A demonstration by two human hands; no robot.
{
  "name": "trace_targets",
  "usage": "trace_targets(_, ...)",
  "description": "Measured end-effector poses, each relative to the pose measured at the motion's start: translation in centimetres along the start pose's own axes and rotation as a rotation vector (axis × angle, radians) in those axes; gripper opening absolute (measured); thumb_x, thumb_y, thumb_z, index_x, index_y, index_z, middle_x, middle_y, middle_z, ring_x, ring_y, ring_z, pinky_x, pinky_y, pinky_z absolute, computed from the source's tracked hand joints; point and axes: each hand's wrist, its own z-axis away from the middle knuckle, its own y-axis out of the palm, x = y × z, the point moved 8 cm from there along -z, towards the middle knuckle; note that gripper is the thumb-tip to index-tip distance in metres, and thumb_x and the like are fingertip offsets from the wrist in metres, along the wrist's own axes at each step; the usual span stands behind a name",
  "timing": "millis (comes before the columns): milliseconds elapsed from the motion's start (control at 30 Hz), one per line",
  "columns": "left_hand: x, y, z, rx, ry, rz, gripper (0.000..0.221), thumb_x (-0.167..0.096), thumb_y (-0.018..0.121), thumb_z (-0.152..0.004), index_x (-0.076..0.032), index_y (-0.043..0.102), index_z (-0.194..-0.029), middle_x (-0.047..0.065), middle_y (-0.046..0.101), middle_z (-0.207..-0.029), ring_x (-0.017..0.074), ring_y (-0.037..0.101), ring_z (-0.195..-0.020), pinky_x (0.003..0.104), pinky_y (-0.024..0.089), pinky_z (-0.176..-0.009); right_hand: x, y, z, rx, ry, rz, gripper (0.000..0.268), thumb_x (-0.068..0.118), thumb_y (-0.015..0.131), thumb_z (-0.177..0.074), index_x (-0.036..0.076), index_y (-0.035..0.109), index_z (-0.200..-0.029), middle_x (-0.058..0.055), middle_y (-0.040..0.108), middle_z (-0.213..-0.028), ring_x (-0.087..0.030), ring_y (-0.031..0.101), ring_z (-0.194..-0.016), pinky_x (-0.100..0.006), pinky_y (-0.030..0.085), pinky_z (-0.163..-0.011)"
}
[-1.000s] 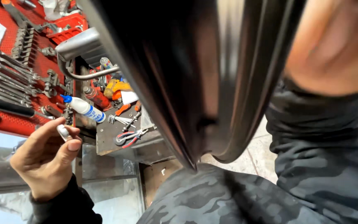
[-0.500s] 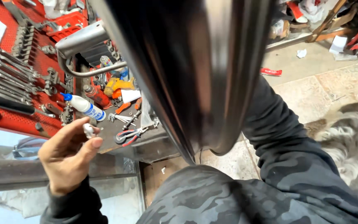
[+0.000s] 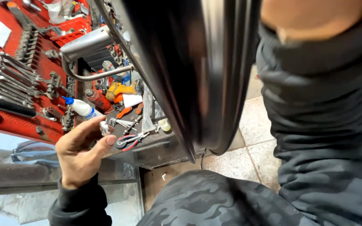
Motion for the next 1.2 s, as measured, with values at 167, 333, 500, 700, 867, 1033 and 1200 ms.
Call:
trace_targets(167,1.2,-0.7,0.4,-0.039,-0.08,-0.004,0.049,0.003,0.08,-0.085,0.004,0.066,-0.132,0.009,0.074,-0.108,0.0122,0.07,-0.099,0.026,0.056,-0.091,-10.2,8.7,4.0,-0.08,0.069,-0.218,0.019,0.015,0.071,-0.096,0.006,0.068,-0.113,-0.008,0.071,-0.105,-0.024,0.068,-0.092,-0.036,0.058,-0.078)
trace_targets(333,1.6,-0.5,0.0,-0.051,-0.077,0.019,0.048,0.002,0.079,-0.088,0.004,0.066,-0.134,0.009,0.074,-0.109,0.0128,0.07,-0.101,0.027,0.056,-0.093,-17.8,15.9,8.8,-0.162,0.142,-0.425,0.021,0.009,0.072,-0.096,0.004,0.067,-0.116,-0.008,0.071,-0.106,-0.022,0.068,-0.092,-0.034,0.059,-0.077)
trace_targets(500,2.2,0.1,-0.1,-0.017,-0.075,0.007,0.047,0.002,0.079,-0.087,0.005,0.066,-0.131,0.009,0.075,-0.108,0.0132,0.071,-0.099,0.027,0.057,-0.092,-16.0,15.3,12.2,-0.236,0.211,-0.636,0.024,0.002,0.074,-0.095,0.001,0.066,-0.118,-0.009,0.072,-0.107,-0.02,0.068,-0.093,-0.032,0.061,-0.076)
trace_targets(700,2.1,-0.5,0.3,-0.046,-0.086,0.025,0.048,0.002,0.079,-0.087,0.005,0.066,-0.133,0.009,0.074,-0.108,0.0129,0.07,-0.099,0.027,0.056,-0.091,-11.7,8.6,8.2,-0.39,-0.084,-1.114,0.022,0.008,0.06,-0.107,0.006,0.065,-0.128,-0.006,0.072,-0.113,-0.016,0.072,-0.092,-0.031,0.059,-0.074)
trace_targets(867,2.3,-1.6,1.2,-0.068,-0.099,0.037,0.048,0.003,0.079,-0.087,0.004,0.066,-0.133,0.008,0.073,-0.108,0.0134,0.071,-0.102,0.027,0.056,-0.093,-19.4,13.2,13.7,-0.366,0.086,-1.716,0.029,0.017,0.05,-0.11,-0.001,0.066,-0.125,-0.016,0.071,-0.108,-0.027,0.07,-0.097,-0.042,0.057,-0.082)
trace_targets(1033,2.6,-2.2,1.3,-0.089,-0.126,0.039,0.048,0.002,0.078,-0.087,0.004,0.066,-0.133,0.007,0.074,-0.108,0.0136,0.071,-0.101,0.027,0.056,-0.092,-19.7,14.2,11.4,-0.421,0.152,-1.405,0.035,0.027,0.049,-0.113,-0.002,0.066,-0.121,-0.017,0.071,-0.106,-0.027,0.069,-0.1,-0.042,0.055,-0.088)
trace_targets(1200,2.6,-1.5,0.0,-0.053,-0.086,0.071,0.05,0.001,0.08,-0.085,0.005,0.066,-0.133,0.006,0.074,-0.108,0.0125,0.07,-0.101,0.026,0.056,-0.093,-19.0,15.0,8.5,-0.464,0.225,-1.064,0.044,0.036,0.047,-0.115,-0.002,0.067,-0.117,-0.018,0.071,-0.105,-0.027,0.068,-0.103,-0.041,0.053,-0.094)
